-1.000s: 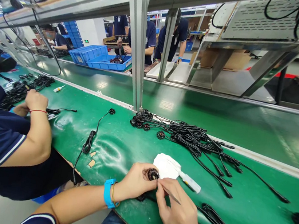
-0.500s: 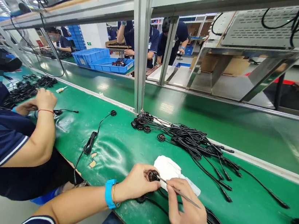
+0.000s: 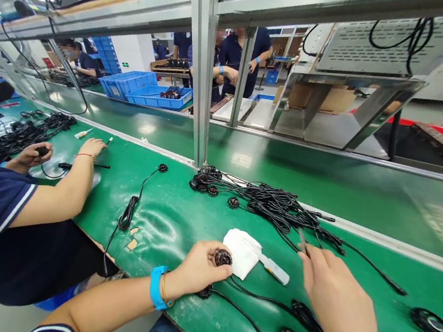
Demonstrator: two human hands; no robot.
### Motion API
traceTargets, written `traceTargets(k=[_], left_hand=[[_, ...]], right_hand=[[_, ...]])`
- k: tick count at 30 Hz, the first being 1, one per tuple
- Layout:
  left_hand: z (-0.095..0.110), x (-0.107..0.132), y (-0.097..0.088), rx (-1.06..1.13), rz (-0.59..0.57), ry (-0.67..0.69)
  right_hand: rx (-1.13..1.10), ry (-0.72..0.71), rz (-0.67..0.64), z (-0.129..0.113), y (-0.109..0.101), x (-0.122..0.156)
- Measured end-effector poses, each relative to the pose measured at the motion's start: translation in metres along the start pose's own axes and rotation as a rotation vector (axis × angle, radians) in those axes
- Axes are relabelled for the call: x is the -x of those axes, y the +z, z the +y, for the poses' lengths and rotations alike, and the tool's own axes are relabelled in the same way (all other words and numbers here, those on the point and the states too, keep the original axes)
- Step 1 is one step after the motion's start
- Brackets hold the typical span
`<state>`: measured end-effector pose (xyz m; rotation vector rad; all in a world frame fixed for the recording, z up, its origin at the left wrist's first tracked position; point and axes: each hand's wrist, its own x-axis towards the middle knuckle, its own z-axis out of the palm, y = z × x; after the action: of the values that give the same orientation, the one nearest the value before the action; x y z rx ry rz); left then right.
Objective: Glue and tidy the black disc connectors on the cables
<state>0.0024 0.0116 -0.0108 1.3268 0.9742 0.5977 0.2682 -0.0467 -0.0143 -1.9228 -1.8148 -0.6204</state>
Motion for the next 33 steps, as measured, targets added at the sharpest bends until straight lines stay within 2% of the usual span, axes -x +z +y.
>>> traceTargets(k=[3, 6, 8, 10, 13, 15, 17, 21, 25, 30, 33], left_hand=[[0.000, 0.001, -0.001, 0.080, -0.006, -0.013], [-0.001, 0.001, -0.001, 0.132, -0.003, -0.012], [0.000, 0.001, -0.001, 0.152, 0.001, -0.006], [0.000, 0.001, 0.000, 0.170, 0.013, 0.002], [0.003, 0.002, 0.000, 0.207, 0.030, 0.026], [0.005, 0.002, 0.000, 0.249, 0.014, 0.033], [0.005, 0.003, 0.000, 0.308, -0.022, 0.015], [0.003, 0.005, 0.000, 0.401, -0.050, -0.025], [0.001, 0.007, -0.002, 0.377, -0.052, -0.002], [0.008, 0.008, -0.007, 0.234, -0.141, 0.191], [0.012, 0.009, -0.008, 0.071, -0.092, 0.314]], right_hand=[[0.070, -0.070, -0.171, 0.029, 0.015, 0.008], [0.086, -0.037, -0.153, 0.024, 0.011, 0.010], [0.021, 0.038, -0.047, 0.002, 0.000, 0.007], [-0.217, 0.080, 0.063, -0.030, -0.010, 0.004], [-0.608, -0.045, -0.021, -0.076, -0.016, 0.008], [-0.724, -0.075, -0.062, -0.095, -0.015, 0.014], [-0.786, -0.053, -0.055, -0.104, -0.013, 0.019], [-0.862, 0.018, -0.039, -0.105, -0.016, 0.022], [-0.890, 0.059, -0.043, -0.104, -0.021, 0.017], [-0.836, -0.019, 0.021, -0.102, -0.022, 0.011], [-0.719, -0.126, 0.081, -0.100, -0.021, 0.013]])
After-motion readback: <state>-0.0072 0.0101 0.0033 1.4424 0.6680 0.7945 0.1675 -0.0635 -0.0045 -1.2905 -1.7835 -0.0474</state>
